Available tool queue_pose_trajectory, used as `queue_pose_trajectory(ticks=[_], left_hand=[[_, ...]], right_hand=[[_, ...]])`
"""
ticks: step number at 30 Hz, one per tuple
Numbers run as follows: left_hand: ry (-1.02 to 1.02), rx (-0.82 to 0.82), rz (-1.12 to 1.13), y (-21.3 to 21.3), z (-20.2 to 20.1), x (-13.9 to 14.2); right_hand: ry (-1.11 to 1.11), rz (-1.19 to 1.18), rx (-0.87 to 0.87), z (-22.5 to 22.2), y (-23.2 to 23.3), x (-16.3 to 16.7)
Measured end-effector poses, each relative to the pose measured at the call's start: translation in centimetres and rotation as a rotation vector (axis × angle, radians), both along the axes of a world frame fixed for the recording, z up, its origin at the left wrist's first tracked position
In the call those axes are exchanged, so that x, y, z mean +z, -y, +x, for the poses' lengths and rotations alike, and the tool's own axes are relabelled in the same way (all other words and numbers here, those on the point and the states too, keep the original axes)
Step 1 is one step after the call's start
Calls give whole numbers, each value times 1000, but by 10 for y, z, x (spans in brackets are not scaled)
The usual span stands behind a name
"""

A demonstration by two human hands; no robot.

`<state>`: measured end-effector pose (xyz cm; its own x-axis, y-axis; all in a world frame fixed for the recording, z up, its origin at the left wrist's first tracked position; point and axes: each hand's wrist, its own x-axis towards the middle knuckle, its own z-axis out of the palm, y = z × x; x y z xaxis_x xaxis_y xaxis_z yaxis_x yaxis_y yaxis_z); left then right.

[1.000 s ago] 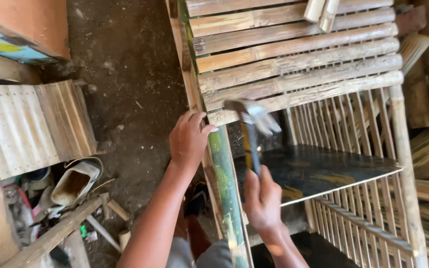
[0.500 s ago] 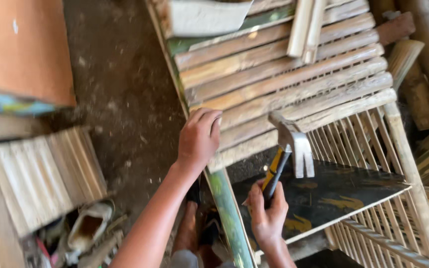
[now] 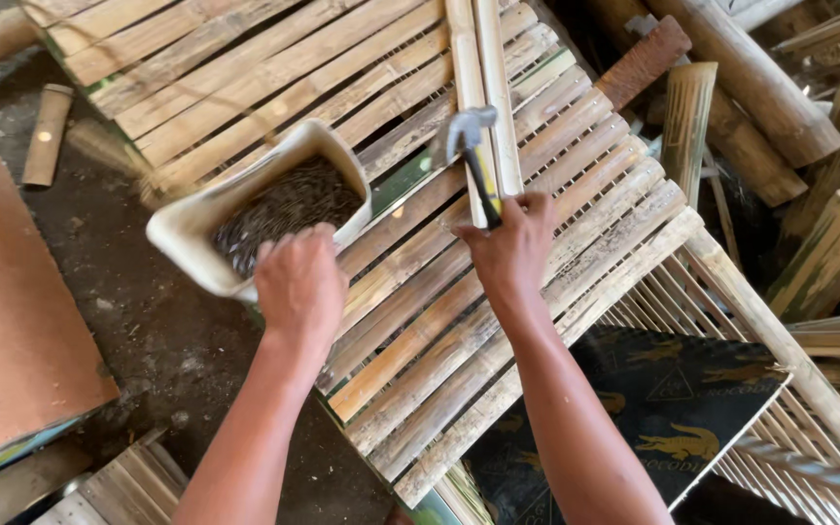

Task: The person assembles a bamboo structure by repeatedly picking up nails from a container and hammering them into bamboo slats. They also retrieve additional bamboo pieces from a pile and place them on the workbench.

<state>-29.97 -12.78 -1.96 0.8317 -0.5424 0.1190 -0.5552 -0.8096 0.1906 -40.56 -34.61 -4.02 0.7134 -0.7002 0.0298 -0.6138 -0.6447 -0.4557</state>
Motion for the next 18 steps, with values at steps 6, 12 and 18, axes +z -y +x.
queue_pose_trajectory(ticks=[6, 12, 18], left_hand=[[-452, 21, 174, -10, -50, 29], [-311, -357, -76, 17, -103, 25], [-929, -149, 233, 31, -48, 11]], right_hand=[[24, -201, 83, 18, 9, -35], [150, 438, -222, -13, 7, -20], [789, 1106, -290, -94, 7, 10]])
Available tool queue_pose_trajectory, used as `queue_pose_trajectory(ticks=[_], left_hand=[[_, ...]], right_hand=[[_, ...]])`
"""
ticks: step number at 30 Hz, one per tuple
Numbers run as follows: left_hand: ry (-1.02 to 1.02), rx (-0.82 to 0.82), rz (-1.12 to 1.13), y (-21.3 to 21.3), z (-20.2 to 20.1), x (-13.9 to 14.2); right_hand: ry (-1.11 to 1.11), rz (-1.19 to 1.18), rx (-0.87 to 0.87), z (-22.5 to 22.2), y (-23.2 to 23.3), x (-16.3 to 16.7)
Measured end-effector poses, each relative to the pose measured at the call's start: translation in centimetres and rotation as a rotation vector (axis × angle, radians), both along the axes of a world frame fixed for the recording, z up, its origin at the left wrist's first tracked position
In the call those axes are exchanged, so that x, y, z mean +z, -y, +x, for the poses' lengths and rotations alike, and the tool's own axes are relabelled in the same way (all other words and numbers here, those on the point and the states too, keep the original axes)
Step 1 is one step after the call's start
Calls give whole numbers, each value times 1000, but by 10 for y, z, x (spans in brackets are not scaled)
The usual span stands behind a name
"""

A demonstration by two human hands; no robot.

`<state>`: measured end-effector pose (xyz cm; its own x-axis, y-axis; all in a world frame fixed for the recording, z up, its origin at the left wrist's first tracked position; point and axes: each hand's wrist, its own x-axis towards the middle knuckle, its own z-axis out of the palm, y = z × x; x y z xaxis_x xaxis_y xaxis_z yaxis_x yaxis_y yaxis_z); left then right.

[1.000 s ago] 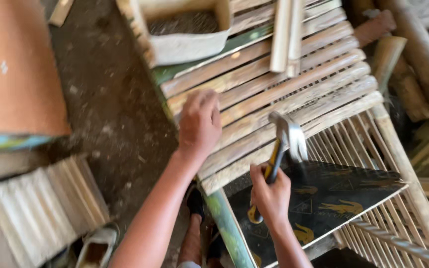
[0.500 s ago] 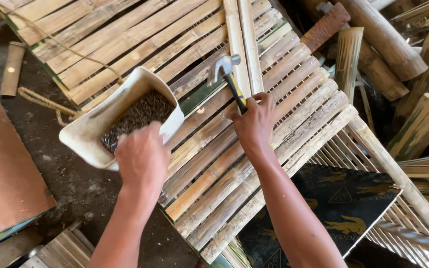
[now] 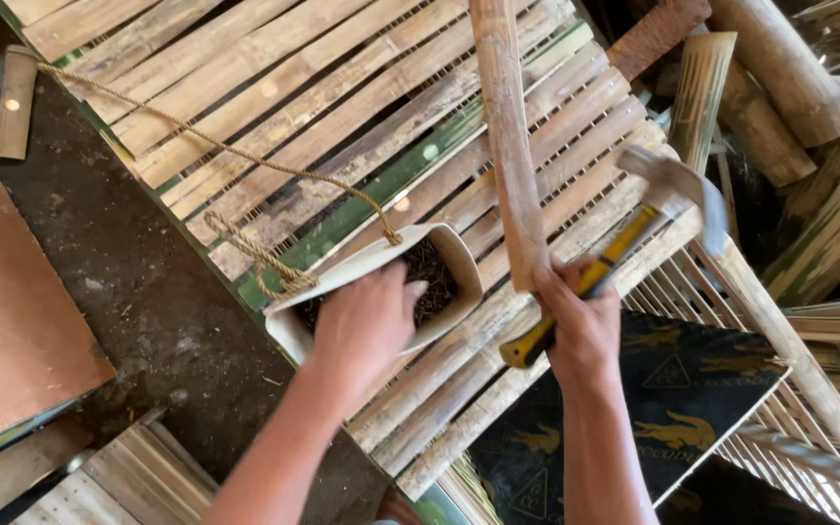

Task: The person assembles a bamboo structure by repeatedly picking up nails from a container and hammering them into bamboo slats. They also retrieve additional bamboo pieces from a pile and place them on the workbench.

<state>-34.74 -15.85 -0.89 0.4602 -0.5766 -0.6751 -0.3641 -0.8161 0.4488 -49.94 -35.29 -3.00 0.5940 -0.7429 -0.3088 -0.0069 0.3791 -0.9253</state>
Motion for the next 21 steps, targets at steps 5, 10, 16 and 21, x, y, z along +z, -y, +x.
queue_pose_trajectory(ticks=[5, 10, 16, 21], left_hand=[[443, -208, -167, 20, 12, -16], [334, 56, -152, 19, -14, -6], [744, 210, -425, 16, -58, 31], [339, 517, -388, 14, -136, 34]], right_hand=[[80, 187, -66, -87, -29, 13], [112, 336, -33, -155, -64, 6], [157, 417, -98, -220, -101, -9], [105, 520, -223, -248, -133, -14]])
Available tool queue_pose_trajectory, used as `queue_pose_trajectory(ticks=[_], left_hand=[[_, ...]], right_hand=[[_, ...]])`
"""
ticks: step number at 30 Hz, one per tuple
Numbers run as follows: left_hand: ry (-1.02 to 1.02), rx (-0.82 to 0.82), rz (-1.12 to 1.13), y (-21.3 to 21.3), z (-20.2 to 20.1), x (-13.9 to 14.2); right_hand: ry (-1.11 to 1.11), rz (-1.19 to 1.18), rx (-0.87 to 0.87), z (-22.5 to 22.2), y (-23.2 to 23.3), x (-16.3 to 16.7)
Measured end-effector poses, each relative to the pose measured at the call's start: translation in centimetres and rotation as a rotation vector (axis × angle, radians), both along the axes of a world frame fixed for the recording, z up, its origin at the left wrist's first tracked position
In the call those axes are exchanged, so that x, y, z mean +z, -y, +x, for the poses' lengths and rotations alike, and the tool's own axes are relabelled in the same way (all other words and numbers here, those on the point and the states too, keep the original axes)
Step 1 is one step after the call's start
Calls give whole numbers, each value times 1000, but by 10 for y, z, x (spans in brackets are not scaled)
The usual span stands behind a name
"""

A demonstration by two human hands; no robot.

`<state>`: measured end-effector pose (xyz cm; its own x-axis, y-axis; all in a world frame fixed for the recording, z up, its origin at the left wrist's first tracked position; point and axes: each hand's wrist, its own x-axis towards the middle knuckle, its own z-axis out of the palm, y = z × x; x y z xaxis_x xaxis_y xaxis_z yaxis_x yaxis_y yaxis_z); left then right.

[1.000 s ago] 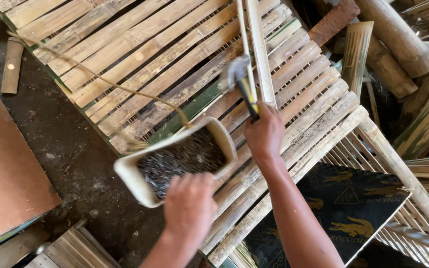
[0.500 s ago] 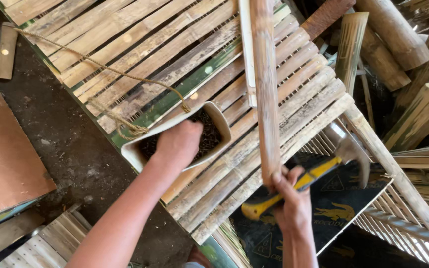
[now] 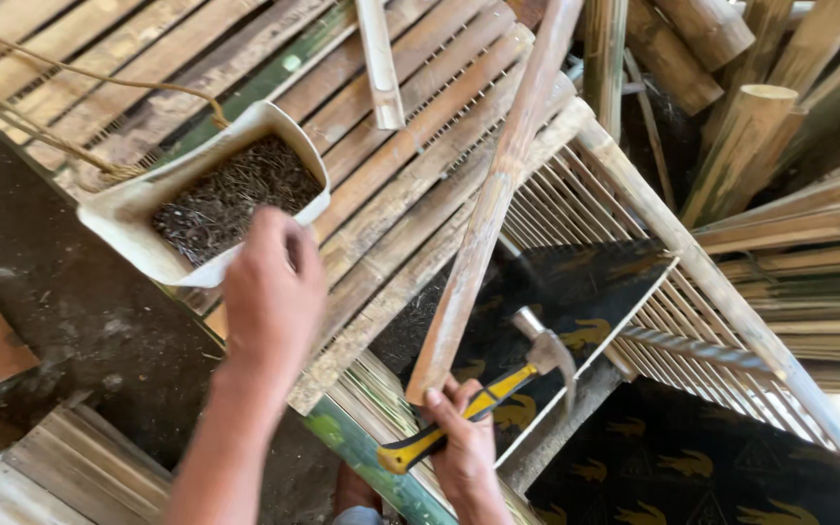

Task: The person assembles a bamboo structure by repeatedly picking up nails from a container and hammering them into bamboo slats. They also retrieve additional bamboo pieces from a pile and place them on the workbench.

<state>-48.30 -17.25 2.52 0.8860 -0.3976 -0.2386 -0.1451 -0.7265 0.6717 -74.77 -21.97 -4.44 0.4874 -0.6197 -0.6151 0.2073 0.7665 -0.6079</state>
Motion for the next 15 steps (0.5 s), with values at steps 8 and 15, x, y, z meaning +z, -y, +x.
queue_pose_trajectory(ticks=[8, 15], left_hand=[[212, -175, -145, 27, -137, -80], [-131, -123, 95, 18, -156, -112]], right_hand=[[-123, 114, 80, -9, -40, -36], [-570, -323, 327, -18, 54, -12]])
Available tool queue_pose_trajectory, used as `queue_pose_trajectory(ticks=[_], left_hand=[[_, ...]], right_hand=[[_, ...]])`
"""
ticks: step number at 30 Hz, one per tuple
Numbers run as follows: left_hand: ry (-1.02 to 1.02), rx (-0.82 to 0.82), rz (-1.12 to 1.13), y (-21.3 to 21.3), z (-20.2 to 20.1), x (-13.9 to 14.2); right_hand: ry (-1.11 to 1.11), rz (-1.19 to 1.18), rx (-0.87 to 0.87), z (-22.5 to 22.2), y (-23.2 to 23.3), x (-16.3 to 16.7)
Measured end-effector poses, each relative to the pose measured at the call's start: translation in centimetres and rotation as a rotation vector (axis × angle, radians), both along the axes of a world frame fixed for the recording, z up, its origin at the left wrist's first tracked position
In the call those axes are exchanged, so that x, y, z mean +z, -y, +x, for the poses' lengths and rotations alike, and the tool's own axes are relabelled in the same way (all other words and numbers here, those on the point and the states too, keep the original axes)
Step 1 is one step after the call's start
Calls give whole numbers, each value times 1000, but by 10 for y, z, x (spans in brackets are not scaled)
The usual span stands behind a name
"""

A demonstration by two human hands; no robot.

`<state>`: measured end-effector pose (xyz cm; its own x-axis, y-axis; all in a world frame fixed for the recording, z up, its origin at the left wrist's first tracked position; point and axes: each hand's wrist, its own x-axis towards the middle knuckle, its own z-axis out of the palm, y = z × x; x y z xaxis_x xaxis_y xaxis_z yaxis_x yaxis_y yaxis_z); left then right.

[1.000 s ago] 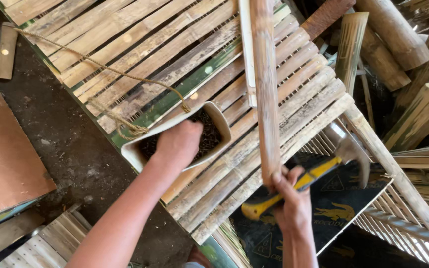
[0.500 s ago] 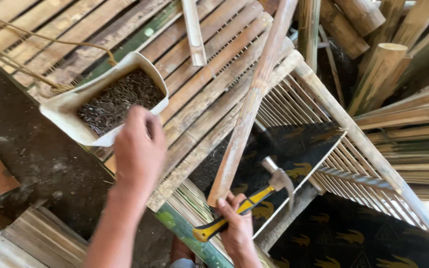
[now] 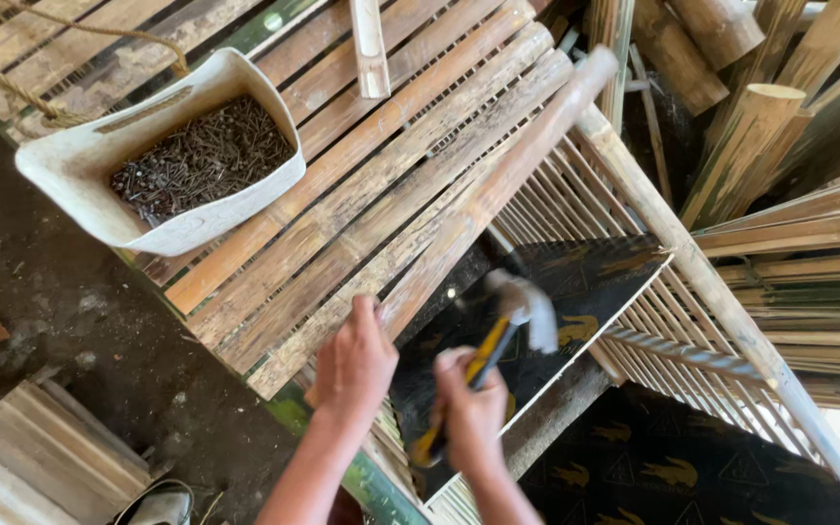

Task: The person assembles a bamboo structure by repeatedly picking up nails from a container and hammering them into bamboo slats. They also retrieve additional bamboo pieces from a pile and place them on the workbench.

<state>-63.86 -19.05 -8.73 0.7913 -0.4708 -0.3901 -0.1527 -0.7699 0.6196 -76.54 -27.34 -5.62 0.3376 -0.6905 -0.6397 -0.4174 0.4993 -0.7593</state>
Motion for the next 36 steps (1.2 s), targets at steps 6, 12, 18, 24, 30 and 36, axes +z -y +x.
queue_pose_trajectory(ticks=[6, 12, 18, 24, 30, 36], left_hand=[[354, -125, -103, -40, -8, -37], [559, -110, -79, -47, -23, -44], [734, -162, -20, -54, -52, -20], [694, -260, -83, -78, -32, -29], [680, -244, -142, -82, -34, -32], [631, -209, -152, -87, -34, -26]], right_hand=[[128, -517, -8, 53, 202, -22], [20, -532, -3, 118, 363, -48], [90, -310, 84, 128, 394, -75], [99, -267, 83, 130, 388, -63], [138, -247, 117, 132, 385, -54], [199, -217, 90, 126, 386, -57]])
